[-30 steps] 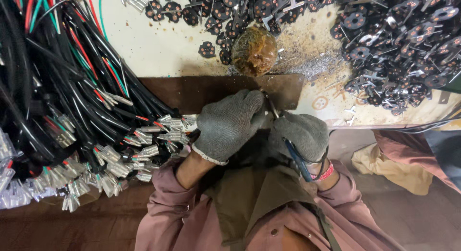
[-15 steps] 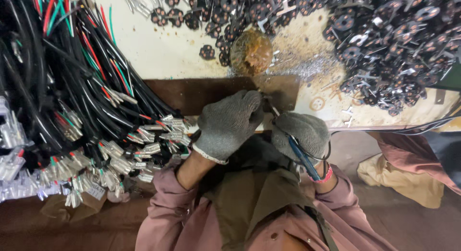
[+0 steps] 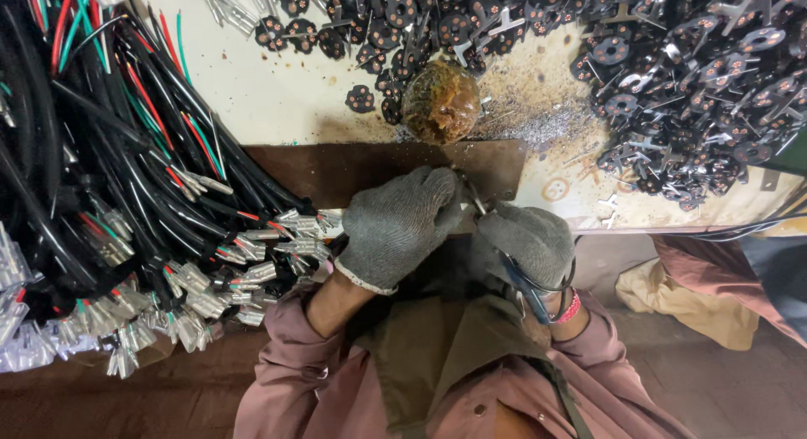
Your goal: The person solders wire ends onto plug connectors at a workbench. They hold a wire in one hand and a soldering iron in the other, touch the iron to the wire and connector terminal, dip the finished connector into a rosin block, and set completed connectors aside while reaching for the next wire.
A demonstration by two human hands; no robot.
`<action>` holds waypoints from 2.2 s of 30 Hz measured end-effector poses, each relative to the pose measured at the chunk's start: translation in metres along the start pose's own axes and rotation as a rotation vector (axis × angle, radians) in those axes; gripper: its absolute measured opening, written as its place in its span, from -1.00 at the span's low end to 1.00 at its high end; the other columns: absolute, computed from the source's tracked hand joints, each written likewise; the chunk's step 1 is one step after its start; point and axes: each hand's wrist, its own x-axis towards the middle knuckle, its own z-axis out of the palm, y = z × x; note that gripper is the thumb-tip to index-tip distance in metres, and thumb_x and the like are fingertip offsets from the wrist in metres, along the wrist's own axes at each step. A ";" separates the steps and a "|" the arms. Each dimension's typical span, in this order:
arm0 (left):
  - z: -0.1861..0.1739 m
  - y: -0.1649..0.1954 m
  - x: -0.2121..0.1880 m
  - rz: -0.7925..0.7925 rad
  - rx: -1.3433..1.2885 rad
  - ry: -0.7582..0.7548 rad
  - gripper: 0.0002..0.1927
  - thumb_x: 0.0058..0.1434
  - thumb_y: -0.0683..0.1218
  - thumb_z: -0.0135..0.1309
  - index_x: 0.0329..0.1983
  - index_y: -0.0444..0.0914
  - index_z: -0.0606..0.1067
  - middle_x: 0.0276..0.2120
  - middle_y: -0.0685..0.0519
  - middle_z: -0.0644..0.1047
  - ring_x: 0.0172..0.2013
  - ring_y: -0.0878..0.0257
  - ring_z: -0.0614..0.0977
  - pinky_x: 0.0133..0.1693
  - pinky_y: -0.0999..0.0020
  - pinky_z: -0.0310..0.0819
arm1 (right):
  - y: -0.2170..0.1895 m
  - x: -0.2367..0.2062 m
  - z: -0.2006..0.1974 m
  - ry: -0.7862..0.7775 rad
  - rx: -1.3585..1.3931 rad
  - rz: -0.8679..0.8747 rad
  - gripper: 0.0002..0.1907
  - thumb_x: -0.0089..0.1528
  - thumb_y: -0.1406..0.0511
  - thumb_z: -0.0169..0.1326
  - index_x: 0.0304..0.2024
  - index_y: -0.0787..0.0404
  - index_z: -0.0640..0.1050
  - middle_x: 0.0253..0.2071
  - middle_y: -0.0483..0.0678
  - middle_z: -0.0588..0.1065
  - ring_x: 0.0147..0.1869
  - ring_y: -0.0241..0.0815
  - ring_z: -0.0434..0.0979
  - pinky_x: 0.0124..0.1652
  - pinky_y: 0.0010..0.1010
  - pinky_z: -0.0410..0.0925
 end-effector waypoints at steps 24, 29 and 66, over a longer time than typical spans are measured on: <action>0.012 0.008 -0.006 -0.017 -0.074 0.005 -0.87 0.21 -0.05 0.19 -0.23 -0.15 0.52 -0.39 0.02 0.54 -0.43 0.03 0.61 -0.39 0.08 0.47 | -0.021 0.028 0.015 0.313 -0.027 0.381 -0.73 0.35 0.28 0.21 0.00 0.30 0.50 -0.16 0.09 0.53 -0.10 0.09 0.59 -0.13 -0.26 0.42; 0.007 0.011 0.000 -0.053 -0.113 -0.018 -0.83 0.21 -0.04 0.19 -0.22 -0.18 0.51 -0.40 -0.02 0.53 -0.42 -0.01 0.61 -0.37 0.06 0.48 | -0.022 0.048 0.006 0.204 0.051 0.283 -0.60 0.16 0.32 0.27 0.02 0.29 0.52 -0.16 0.15 0.55 -0.12 0.17 0.61 -0.13 -0.19 0.44; 0.000 -0.010 -0.044 -0.389 -0.808 -0.371 -0.82 0.42 -0.10 0.02 -0.18 -0.35 0.48 -0.40 -0.05 0.48 -0.38 0.07 0.55 -0.28 0.23 0.40 | -0.019 0.015 0.006 0.209 0.236 0.388 -0.59 0.17 0.30 0.30 0.03 0.24 0.51 -0.06 0.06 0.52 0.01 0.09 0.51 0.03 -0.14 0.33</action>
